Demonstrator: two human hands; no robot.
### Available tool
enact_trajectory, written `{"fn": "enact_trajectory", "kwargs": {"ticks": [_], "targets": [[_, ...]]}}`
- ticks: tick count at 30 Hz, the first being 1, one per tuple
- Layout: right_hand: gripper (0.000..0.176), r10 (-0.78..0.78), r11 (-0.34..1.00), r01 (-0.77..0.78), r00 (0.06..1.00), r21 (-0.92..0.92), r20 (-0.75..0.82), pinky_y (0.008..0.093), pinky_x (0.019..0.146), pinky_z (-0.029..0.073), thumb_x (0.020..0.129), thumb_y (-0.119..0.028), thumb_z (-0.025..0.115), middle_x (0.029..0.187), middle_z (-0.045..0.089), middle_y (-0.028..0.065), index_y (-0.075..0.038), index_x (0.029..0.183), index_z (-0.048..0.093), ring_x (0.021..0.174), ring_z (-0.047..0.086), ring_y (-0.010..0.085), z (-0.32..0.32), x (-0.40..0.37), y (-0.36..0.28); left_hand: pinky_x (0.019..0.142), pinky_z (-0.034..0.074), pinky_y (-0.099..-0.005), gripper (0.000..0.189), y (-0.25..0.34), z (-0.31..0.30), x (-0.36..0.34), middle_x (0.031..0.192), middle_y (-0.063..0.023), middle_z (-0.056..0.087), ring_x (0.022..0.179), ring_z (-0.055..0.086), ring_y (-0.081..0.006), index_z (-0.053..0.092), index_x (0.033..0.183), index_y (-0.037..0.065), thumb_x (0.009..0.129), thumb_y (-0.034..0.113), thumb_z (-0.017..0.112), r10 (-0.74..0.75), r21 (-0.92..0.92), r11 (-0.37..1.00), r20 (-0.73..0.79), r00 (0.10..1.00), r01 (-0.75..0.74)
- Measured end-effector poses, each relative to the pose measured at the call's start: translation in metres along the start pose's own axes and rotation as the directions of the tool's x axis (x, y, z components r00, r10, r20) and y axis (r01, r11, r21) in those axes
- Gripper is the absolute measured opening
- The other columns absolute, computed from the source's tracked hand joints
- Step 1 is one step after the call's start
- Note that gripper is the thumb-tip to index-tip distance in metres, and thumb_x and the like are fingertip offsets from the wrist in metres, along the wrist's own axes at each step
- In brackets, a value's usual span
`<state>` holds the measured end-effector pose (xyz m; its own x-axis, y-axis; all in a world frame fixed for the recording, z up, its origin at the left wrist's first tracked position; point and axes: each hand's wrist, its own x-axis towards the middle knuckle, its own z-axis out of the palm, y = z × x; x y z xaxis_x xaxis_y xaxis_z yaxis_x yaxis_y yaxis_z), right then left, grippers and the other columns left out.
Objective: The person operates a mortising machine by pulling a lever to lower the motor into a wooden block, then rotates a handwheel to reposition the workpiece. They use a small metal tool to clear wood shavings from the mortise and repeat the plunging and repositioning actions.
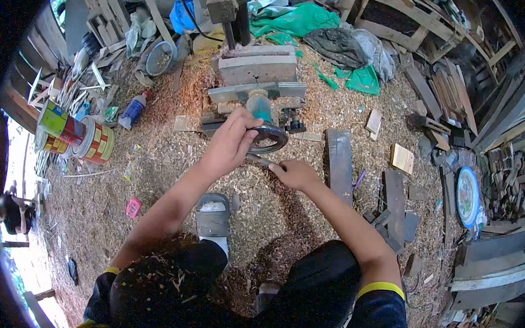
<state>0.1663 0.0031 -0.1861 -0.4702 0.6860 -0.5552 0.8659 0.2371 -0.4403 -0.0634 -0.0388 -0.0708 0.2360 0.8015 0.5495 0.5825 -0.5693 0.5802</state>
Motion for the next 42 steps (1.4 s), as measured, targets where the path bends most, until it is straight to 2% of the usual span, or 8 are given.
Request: {"fn": "enact_trajectory", "kwargs": {"ticks": [11,14,17,19,23,31,33,42], "targets": [[0.075,-0.052,0.999,0.052,0.999,-0.002,-0.013,0.0528,0.093,0.055,0.101,-0.071,0.046,0.102,0.076,0.0243,-0.004,0.11,0.077,0.103,0.072,0.0448,0.005,0.009,0.014,0.088,0.052,-0.0423,0.023,0.0,-0.003,0.001,0.111,-0.0187,0.057,0.1,0.061,-0.0394,0.057,0.123,0.001,0.101,0.0,0.061,-0.034,-0.012,0.999,0.02,0.999,0.034],[0.07,-0.114,0.979,0.123,0.991,0.165,-0.065,0.0507,0.092,0.055,0.104,-0.066,0.046,0.1,0.075,0.0252,-0.003,0.113,0.076,0.101,0.072,0.0444,0.006,0.003,0.019,0.09,0.051,-0.042,0.025,0.0,-0.008,-0.002,0.111,-0.0173,0.058,0.102,0.061,-0.0386,0.061,0.124,0.001,0.099,-0.001,0.062,-0.022,-0.023,0.999,0.023,0.999,0.023],[0.066,-0.087,0.926,0.179,0.958,0.333,-0.272,0.047,0.09,0.055,0.108,-0.06,0.044,0.095,0.075,0.0223,-0.003,0.117,0.076,0.096,0.073,0.0396,0.012,0.011,0.039,0.093,0.05,-0.0443,0.028,-0.007,-0.027,-0.005,0.114,-0.017,0.059,0.106,0.061,-0.0377,0.065,0.127,0.003,0.1,0.006,0.063,0.082,0.089,0.993,0.011,0.997,-0.082],[0.066,0.08,0.886,0.077,0.946,0.458,-0.314,0.0438,0.088,0.054,0.11,-0.058,0.041,0.091,0.075,0.0175,-0.003,0.113,0.076,0.09,0.073,0.0338,0.016,0.017,0.05,0.096,0.048,-0.0468,0.032,-0.021,-0.038,-0.013,0.117,-0.0178,0.059,0.11,0.059,-0.0374,0.068,0.131,0.006,0.101,0.016,0.062,0.066,0.179,0.982,-0.08,0.995,-0.051],[0.068,0.094,0.842,0.061,0.962,0.535,-0.258,0.0405,0.083,0.053,0.111,-0.059,0.038,0.082,0.071,0.0121,-0.002,0.098,0.073,0.081,0.07,0.0276,0.03,0.043,0.071,0.107,0.039,-0.0497,0.044,-0.042,-0.059,-0.004,0.135,-0.0189,0.054,0.121,0.051,-0.0387,0.066,0.142,0.015,0.099,0.024,0.064,-0.084,0.311,0.942,-0.146,0.986,0.127],[0.07,0.139,0.822,0.021,0.962,0.57,-0.235,0.0392,0.08,0.052,0.111,-0.06,0.036,0.077,0.069,0.0113,-0.003,0.091,0.072,0.076,0.068,0.0247,0.027,0.054,0.07,0.113,0.033,-0.052,0.048,-0.081,-0.079,0.029,0.145,-0.0221,0.047,0.13,0.045,-0.0422,0.064,0.148,0.021,0.106,0.04,0.05,-0.094,0.471,0.869,-0.148,0.984,0.154],[0.07,0.143,0.825,0.011,0.963,0.566,-0.227,0.0392,0.079,0.052,0.111,-0.06,0.036,0.077,0.069,0.0114,-0.003,0.091,0.072,0.076,0.068,0.0245,0.026,0.054,0.071,0.114,0.031,-0.0564,0.046,-0.088,-0.08,0.036,0.147,-0.0234,0.045,0.133,0.042,-0.0443,0.064,0.147,0.031,0.107,0.045,0.049,-0.079,0.474,0.87,-0.133,0.988,0.133],[0.069,0.183,0.814,-0.018,0.957,0.581,-0.227,0.0406,0.077,0.053,0.11,-0.06,0.038,0.072,0.068,0.0111,-0.005,0.088,0.073,0.071,0.068,0.0256,0.029,0.061,0.078,0.116,0.03,-0.0576,0.056,-0.111,-0.094,0.067,0.149,-0.0236,0.047,0.134,0.043,-0.0469,0.068,0.145,0.035,0.109,0.058,0.031,-0.033,0.549,0.835,-0.019,0.999,0.038]]}}
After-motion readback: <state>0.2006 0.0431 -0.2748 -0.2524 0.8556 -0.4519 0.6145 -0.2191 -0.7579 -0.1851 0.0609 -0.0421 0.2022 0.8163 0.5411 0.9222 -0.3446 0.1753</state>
